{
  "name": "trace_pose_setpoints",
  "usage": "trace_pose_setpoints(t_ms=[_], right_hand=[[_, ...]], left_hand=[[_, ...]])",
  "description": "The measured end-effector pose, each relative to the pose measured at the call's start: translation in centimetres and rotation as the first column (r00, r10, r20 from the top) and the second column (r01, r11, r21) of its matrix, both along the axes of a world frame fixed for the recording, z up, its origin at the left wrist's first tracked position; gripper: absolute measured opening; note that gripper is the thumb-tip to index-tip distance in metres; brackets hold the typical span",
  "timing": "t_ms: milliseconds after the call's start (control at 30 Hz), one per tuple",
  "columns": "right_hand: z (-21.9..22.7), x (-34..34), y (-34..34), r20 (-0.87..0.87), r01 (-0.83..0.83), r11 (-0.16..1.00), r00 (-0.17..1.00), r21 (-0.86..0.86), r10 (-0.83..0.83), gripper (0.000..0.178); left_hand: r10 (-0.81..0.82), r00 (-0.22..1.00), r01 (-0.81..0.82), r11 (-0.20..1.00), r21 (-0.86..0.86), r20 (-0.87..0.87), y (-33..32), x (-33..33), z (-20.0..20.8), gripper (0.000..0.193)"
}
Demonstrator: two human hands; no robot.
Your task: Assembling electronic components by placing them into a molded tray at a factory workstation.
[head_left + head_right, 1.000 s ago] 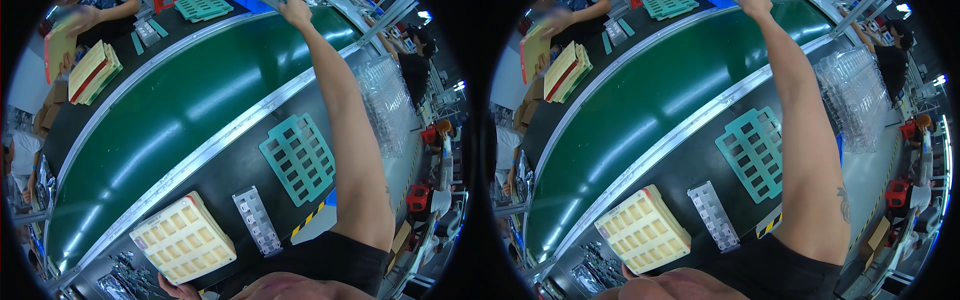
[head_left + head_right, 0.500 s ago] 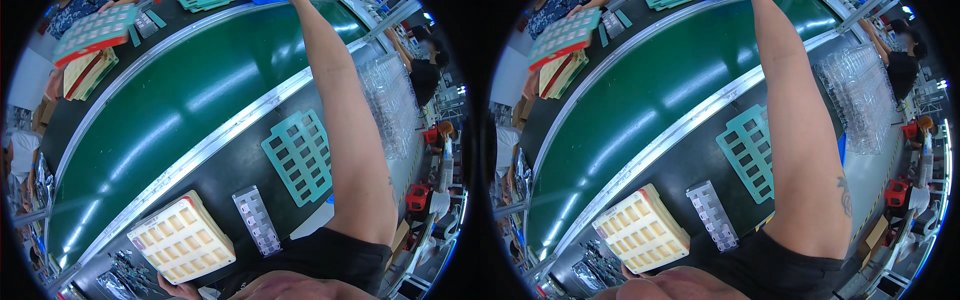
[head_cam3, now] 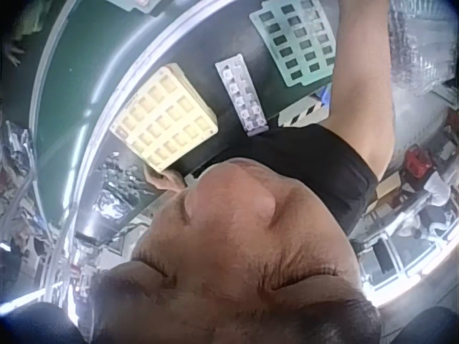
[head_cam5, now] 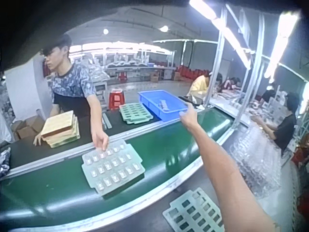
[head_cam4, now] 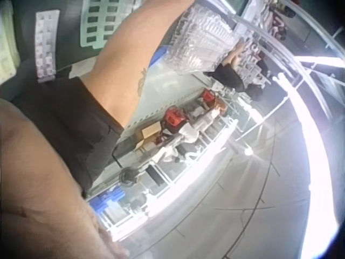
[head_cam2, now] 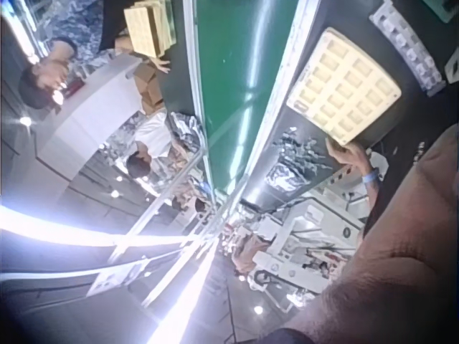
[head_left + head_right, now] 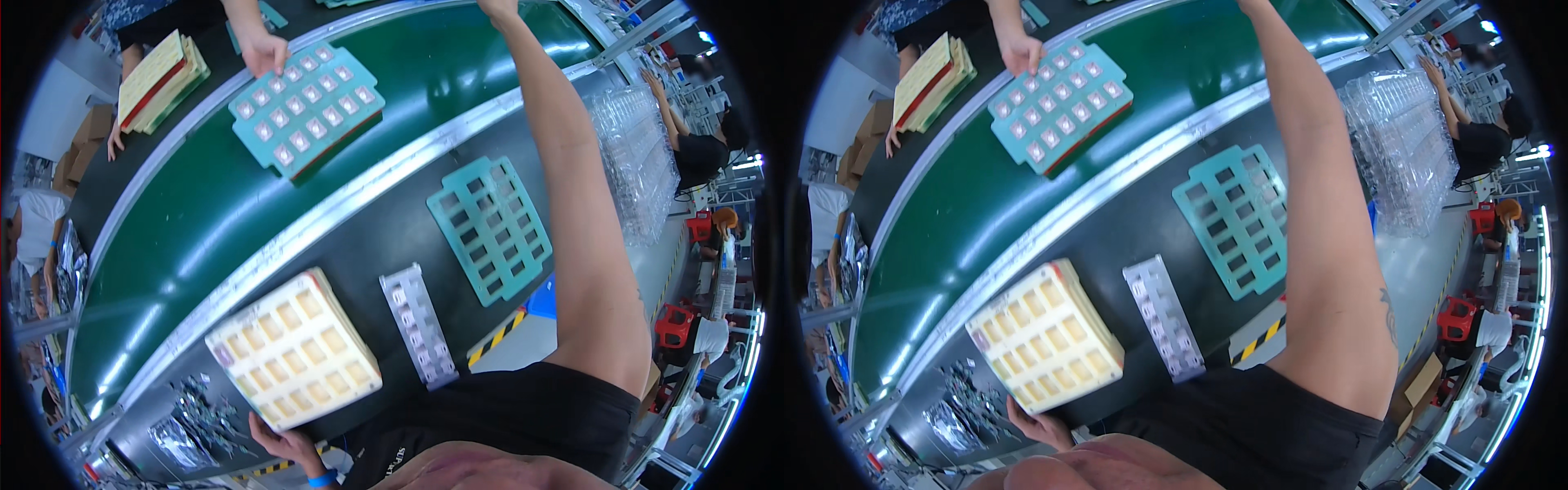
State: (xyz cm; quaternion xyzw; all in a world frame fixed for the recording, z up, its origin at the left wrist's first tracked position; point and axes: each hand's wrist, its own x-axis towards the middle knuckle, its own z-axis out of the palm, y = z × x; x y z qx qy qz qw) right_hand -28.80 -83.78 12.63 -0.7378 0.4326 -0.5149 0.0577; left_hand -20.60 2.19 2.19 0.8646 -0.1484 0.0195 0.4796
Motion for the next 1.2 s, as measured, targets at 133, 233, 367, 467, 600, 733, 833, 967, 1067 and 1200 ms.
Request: trace_pose_setpoints(t_ms=[133,233,367,467,600,733,833,967,1067,1200], right_hand=[[4.3,-3.1,11.5,-0.063,-0.156,0.983,0.985,0.094,0.163,0.054],[4.7,-8.7,19.7,-0.165,-0.268,0.963,0.950,0.009,0.266,0.050],[1.9,-12.8,32.1,-0.278,-0.428,0.878,0.835,0.215,0.475,0.035],[5.3,-12.9,45.8,-0.153,-0.511,0.692,0.738,0.510,0.658,0.033],[13.9,-8.5,60.9,-0.176,-0.848,0.417,0.379,0.326,0.909,0.026],[17.5,-6.4,64.7,-0.199,-0.823,0.269,0.193,0.501,0.961,0.034],[17.2,-4.1,66.4,-0.228,-0.877,0.228,0.140,0.424,0.963,0.036],[15.6,-3.8,67.2,-0.269,-0.881,0.238,0.133,0.409,0.954,0.040],[15.7,-4.9,65.6,-0.371,-0.866,0.318,0.171,0.385,0.913,0.042],[16.4,-9.3,63.8,-0.504,-0.760,0.485,0.242,0.432,0.829,0.046]], left_hand=[[0.009,1.000,-0.010,0.998,-0.063,-0.014,0.7,0.3,1.1,0.042],[-0.061,0.998,0.064,0.968,-0.241,0.018,-1.7,0.2,2.1,0.038],[-0.104,0.995,0.101,0.939,-0.328,0.010,-0.5,0.3,1.5,0.036],[-0.167,0.986,0.160,0.936,-0.314,0.003,-0.2,-0.1,1.6,0.034],[-0.208,0.978,0.197,0.909,-0.366,0.012,0.4,0.7,1.3,0.031],[-0.148,0.955,0.242,0.889,-0.388,0.256,2.1,2.3,-2.0,0.032],[-0.328,0.930,0.135,0.720,-0.681,-0.163,2.3,5.0,-5.5,0.033],[-0.126,0.992,0.113,0.862,-0.494,0.008,-0.8,-1.4,0.4,0.031],[-0.116,0.984,0.168,0.870,-0.464,0.138,1.4,-0.7,0.3,0.033],[-0.168,0.970,0.234,0.839,-0.492,0.175,-0.5,-1.6,3.0,0.032]])
